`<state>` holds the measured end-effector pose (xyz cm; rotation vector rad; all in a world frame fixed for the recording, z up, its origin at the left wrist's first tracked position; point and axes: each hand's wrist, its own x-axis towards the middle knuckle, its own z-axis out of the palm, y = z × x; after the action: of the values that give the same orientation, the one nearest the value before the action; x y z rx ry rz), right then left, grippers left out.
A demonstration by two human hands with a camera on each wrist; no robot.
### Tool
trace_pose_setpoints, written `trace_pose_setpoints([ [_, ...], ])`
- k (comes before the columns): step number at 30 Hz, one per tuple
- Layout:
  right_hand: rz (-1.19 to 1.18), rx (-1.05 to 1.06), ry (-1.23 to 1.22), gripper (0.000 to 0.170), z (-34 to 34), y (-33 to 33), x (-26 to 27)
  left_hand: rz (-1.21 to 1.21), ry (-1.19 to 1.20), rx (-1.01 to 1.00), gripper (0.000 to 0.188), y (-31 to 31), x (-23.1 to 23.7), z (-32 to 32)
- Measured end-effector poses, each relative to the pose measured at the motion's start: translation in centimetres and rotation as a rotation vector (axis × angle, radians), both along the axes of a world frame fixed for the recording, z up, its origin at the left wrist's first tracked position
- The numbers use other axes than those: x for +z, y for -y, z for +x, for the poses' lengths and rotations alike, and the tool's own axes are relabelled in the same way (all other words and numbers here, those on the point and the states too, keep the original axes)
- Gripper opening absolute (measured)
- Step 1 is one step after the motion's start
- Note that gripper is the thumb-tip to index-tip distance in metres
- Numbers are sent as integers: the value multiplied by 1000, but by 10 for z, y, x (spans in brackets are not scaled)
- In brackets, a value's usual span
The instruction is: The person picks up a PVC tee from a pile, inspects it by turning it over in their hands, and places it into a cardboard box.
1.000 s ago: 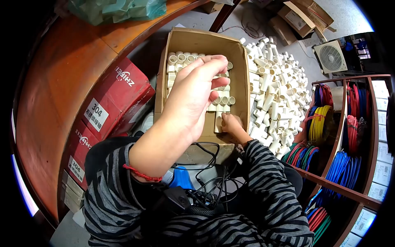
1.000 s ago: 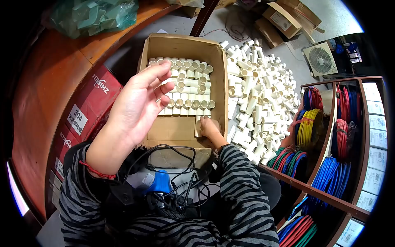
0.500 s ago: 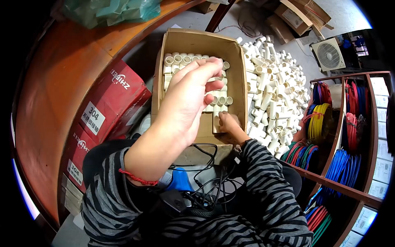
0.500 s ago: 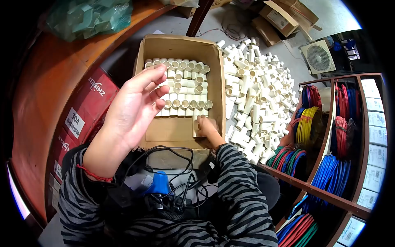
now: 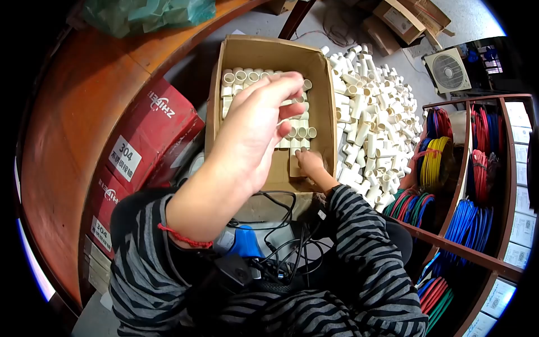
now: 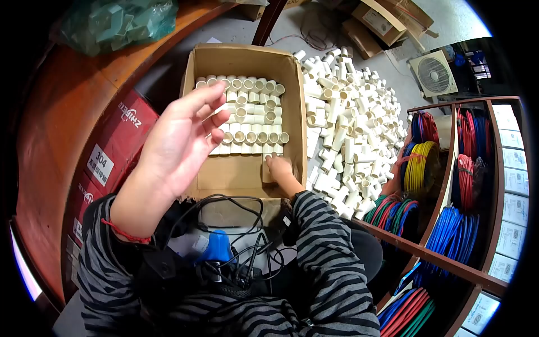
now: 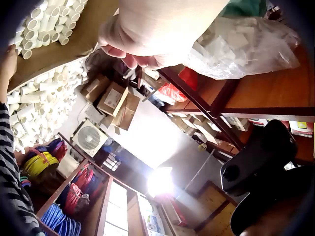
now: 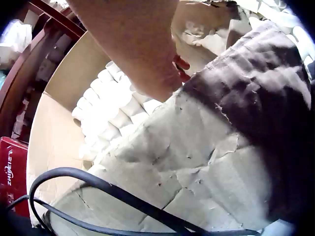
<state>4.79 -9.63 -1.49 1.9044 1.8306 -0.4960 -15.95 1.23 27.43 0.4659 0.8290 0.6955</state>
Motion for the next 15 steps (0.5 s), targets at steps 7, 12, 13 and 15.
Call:
trace_pose_setpoints([
  [7,57,-60,54,35,2,-9,28,111,60,-34,18,2,15,0],
  [12,291,-187,-192,20,-3,-26,97,145,99,-98,20,12,17,-1],
  [13,364,-172,-226,20,-6,-26,114,160,105,-113,20,14,18,-2],
  [15,433,-191,-315,20,-10,-26,149,156,106,-113,20,17,20,-3],
])
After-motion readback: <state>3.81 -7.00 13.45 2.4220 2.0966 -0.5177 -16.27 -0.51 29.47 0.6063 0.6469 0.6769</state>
